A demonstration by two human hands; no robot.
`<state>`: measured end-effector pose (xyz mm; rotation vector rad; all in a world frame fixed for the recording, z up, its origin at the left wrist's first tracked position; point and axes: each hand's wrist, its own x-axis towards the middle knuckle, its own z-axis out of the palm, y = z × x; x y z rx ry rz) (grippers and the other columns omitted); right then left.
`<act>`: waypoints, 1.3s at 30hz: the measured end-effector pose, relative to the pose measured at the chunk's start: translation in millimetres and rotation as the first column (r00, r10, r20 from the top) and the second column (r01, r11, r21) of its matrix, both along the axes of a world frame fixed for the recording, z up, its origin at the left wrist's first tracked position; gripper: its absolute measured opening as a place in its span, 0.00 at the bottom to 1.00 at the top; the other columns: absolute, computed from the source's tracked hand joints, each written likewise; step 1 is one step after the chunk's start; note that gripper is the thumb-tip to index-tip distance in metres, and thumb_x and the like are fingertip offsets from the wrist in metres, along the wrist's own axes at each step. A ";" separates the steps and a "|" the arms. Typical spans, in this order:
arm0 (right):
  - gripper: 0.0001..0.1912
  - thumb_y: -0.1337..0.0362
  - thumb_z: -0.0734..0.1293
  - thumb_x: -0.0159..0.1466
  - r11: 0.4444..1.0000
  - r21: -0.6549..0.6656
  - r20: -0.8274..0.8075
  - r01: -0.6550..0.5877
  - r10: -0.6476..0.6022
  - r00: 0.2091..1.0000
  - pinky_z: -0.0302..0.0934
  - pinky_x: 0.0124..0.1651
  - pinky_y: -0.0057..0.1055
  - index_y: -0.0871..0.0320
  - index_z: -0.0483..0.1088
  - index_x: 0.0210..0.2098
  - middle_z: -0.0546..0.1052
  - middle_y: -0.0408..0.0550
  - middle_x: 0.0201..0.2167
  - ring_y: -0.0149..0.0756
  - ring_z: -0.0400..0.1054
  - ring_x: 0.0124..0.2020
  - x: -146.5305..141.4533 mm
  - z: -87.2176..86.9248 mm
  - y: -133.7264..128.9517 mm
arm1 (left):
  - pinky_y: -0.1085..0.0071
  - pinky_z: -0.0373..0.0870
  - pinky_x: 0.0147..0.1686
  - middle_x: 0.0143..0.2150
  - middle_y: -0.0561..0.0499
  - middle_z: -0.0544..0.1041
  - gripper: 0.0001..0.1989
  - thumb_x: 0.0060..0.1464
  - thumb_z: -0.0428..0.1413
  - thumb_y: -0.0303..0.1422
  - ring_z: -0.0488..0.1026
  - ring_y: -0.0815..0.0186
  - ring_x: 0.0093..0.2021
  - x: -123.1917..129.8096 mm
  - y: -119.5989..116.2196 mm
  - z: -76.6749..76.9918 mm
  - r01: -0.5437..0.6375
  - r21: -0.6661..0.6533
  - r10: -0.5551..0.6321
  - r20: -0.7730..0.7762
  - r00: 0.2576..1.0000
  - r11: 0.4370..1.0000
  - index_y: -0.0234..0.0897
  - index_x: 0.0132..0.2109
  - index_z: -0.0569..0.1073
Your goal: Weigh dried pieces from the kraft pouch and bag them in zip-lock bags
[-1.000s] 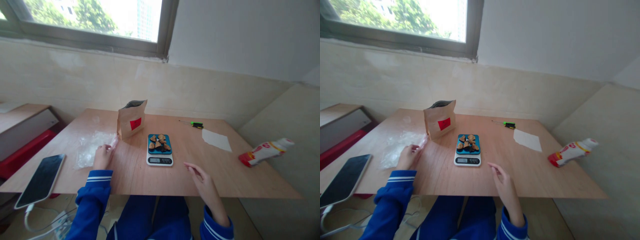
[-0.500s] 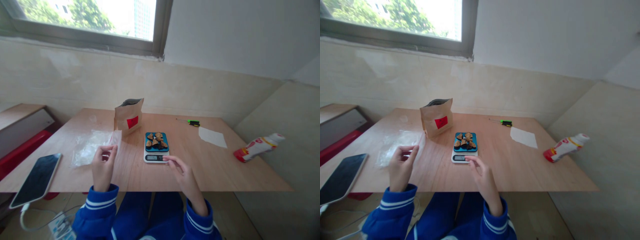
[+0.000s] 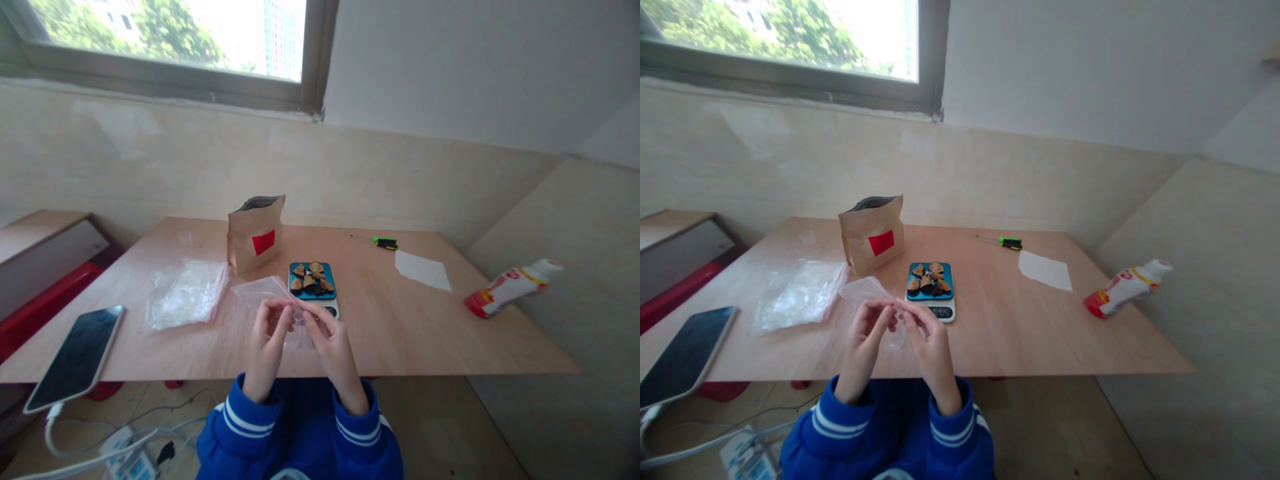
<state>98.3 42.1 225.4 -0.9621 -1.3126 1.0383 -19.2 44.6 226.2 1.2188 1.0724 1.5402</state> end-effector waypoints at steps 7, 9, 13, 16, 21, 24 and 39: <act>0.09 0.60 0.69 0.61 0.999 -0.050 -0.025 0.002 -0.003 1.000 0.69 0.47 0.33 0.56 0.78 0.38 0.80 0.47 0.38 0.38 0.75 0.41 -5.6 -1.4 -1.2 | 0.73 0.64 0.30 0.26 0.56 0.70 0.12 0.59 0.52 0.41 0.67 0.70 0.27 -7.2 -4.9 0.6 0.044 -0.041 -0.054 -0.280 0.958 0.998 0.37 0.32 0.68; 0.09 0.59 0.70 0.59 0.996 -0.087 -0.059 -0.007 0.001 0.998 0.70 0.46 0.32 0.57 0.77 0.37 0.81 0.47 0.36 0.38 0.76 0.39 -5.5 -2.4 -2.2 | 0.73 0.64 0.29 0.25 0.56 0.70 0.12 0.60 0.51 0.41 0.68 0.70 0.26 -10.8 -5.3 0.3 0.053 -0.038 -0.063 -0.333 0.941 0.998 0.38 0.33 0.68; 0.13 0.57 0.71 0.58 0.988 -0.135 -0.102 -0.075 0.061 0.993 0.70 0.47 0.35 0.57 0.77 0.39 0.81 0.48 0.38 0.39 0.76 0.40 3.2 -1.9 -4.3 | 0.73 0.64 0.29 0.25 0.55 0.71 0.11 0.61 0.49 0.39 0.68 0.69 0.26 -19.0 -5.8 0.6 0.137 -0.005 -0.126 -0.433 0.893 0.991 0.38 0.33 0.68; 0.13 0.56 0.71 0.57 0.987 -0.132 -0.075 -0.096 0.087 0.993 0.69 0.49 0.37 0.58 0.77 0.37 0.81 0.50 0.39 0.41 0.76 0.42 10.1 -1.0 -4.7 | 0.73 0.65 0.30 0.26 0.54 0.72 0.11 0.61 0.48 0.37 0.68 0.69 0.26 -22.7 -6.2 0.6 0.176 0.041 -0.132 -0.504 0.854 0.984 0.38 0.32 0.68; 0.13 0.53 0.69 0.59 0.992 -0.113 -0.021 0.065 -0.067 0.997 0.69 0.44 0.35 0.58 0.74 0.34 0.81 0.49 0.34 0.39 0.76 0.38 10.1 -6.8 1.4 | 0.74 0.63 0.28 0.27 0.54 0.71 0.12 0.62 0.46 0.37 0.67 0.69 0.27 -26.2 -10.7 4.7 0.227 0.031 -0.166 -0.584 0.794 0.973 0.39 0.32 0.66; 0.16 0.51 0.67 0.60 0.939 -0.088 0.015 0.332 -0.332 0.943 0.68 0.41 0.35 0.59 0.72 0.34 0.80 0.50 0.32 0.39 0.75 0.35 13.4 -13.8 7.0 | 0.74 0.59 0.24 0.23 0.57 0.65 0.12 0.61 0.47 0.37 0.64 0.70 0.24 -34.3 -14.7 12.9 0.223 -0.016 -0.179 -0.653 0.736 0.975 0.39 0.29 0.63; 0.20 0.48 0.71 0.53 0.892 -0.261 -0.135 0.369 -0.412 0.901 0.65 0.29 0.30 0.60 0.72 0.31 0.77 0.47 0.24 0.36 0.72 0.27 10.9 -13.8 15.1 | 0.44 0.50 0.62 0.70 0.35 0.46 0.48 0.46 0.63 0.48 0.44 0.46 0.70 -26.4 -11.4 -3.3 0.289 0.248 -0.020 -0.726 0.687 0.925 0.45 0.67 0.45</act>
